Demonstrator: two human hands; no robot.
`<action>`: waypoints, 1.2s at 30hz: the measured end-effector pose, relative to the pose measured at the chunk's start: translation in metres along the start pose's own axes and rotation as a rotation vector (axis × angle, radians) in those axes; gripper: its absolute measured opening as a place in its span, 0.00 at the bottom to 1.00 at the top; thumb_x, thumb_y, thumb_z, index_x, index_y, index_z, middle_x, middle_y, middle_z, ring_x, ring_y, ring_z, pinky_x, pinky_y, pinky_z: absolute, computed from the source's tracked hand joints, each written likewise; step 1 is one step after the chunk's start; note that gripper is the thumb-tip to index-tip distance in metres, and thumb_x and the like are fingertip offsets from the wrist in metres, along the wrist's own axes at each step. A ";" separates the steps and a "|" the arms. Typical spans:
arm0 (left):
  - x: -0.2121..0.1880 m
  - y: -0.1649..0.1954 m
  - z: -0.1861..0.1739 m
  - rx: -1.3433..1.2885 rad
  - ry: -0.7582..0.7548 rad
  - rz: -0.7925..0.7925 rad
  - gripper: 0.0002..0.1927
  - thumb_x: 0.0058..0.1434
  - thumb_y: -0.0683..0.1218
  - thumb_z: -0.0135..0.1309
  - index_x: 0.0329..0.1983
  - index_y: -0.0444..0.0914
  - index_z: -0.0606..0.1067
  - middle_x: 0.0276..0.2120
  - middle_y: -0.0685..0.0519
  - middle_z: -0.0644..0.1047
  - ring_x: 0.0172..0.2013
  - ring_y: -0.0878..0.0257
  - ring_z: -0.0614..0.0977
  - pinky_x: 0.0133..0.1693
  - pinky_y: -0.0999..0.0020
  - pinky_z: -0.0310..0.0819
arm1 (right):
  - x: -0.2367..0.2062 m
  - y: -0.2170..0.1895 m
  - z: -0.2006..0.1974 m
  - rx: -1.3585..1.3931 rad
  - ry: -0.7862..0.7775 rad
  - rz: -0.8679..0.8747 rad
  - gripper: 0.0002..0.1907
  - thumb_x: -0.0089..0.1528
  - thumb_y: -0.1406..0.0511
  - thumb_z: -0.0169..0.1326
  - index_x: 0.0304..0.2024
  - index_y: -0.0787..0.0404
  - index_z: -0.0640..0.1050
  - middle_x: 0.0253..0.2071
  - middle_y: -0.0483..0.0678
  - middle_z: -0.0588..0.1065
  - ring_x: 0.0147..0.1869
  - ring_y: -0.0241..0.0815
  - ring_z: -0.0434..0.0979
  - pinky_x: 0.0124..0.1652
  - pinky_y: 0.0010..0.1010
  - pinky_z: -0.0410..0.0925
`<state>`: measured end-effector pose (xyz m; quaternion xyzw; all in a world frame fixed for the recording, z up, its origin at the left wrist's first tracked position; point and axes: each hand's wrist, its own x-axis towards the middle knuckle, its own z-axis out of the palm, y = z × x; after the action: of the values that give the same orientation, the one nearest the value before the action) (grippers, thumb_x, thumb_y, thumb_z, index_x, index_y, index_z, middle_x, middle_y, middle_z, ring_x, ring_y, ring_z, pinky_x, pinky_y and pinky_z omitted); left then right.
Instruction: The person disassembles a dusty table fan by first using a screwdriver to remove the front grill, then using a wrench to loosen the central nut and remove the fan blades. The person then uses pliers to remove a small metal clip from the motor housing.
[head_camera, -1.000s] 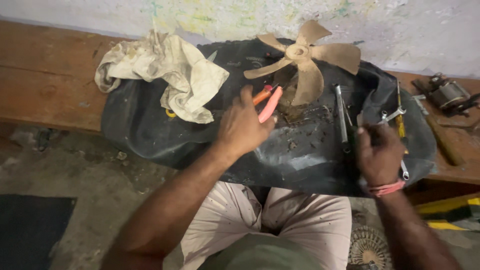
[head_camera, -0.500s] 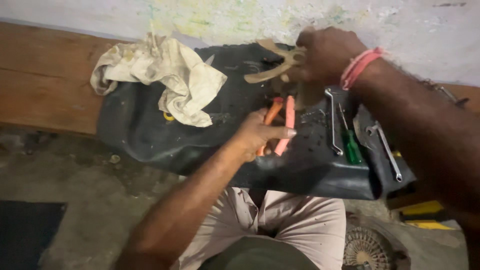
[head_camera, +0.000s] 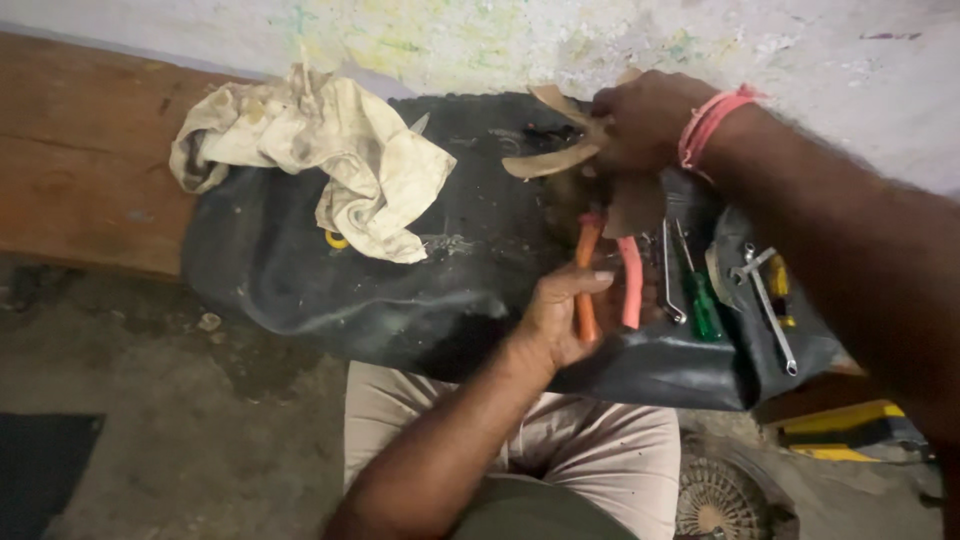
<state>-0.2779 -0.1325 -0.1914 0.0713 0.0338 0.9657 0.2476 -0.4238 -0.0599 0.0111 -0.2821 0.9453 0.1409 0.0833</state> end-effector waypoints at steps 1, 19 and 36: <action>0.002 -0.004 -0.002 0.000 -0.035 -0.014 0.27 0.63 0.39 0.52 0.66 0.34 0.65 0.49 0.42 0.78 0.47 0.48 0.83 0.51 0.48 0.81 | -0.006 0.002 -0.001 0.078 -0.037 0.055 0.33 0.59 0.50 0.60 0.64 0.56 0.73 0.51 0.59 0.79 0.51 0.58 0.82 0.51 0.49 0.74; 0.017 -0.053 -0.025 0.530 0.085 -0.028 0.08 0.51 0.34 0.46 0.32 0.37 0.68 0.18 0.51 0.66 0.15 0.61 0.68 0.21 0.63 0.67 | -0.089 0.066 0.059 -0.159 0.428 -0.451 0.32 0.55 0.53 0.61 0.56 0.63 0.72 0.37 0.56 0.80 0.41 0.55 0.83 0.49 0.47 0.77; 0.013 -0.054 -0.022 0.591 0.231 -0.092 0.37 0.48 0.34 0.44 0.59 0.60 0.69 0.24 0.53 0.70 0.18 0.65 0.68 0.20 0.66 0.67 | -0.098 0.069 0.064 -0.399 0.337 -0.386 0.35 0.52 0.45 0.61 0.56 0.56 0.76 0.42 0.52 0.82 0.47 0.50 0.83 0.56 0.52 0.70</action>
<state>-0.2668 -0.0796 -0.2168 0.0283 0.3438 0.9035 0.2542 -0.3761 0.0651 -0.0108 -0.4864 0.8285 0.2566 -0.1061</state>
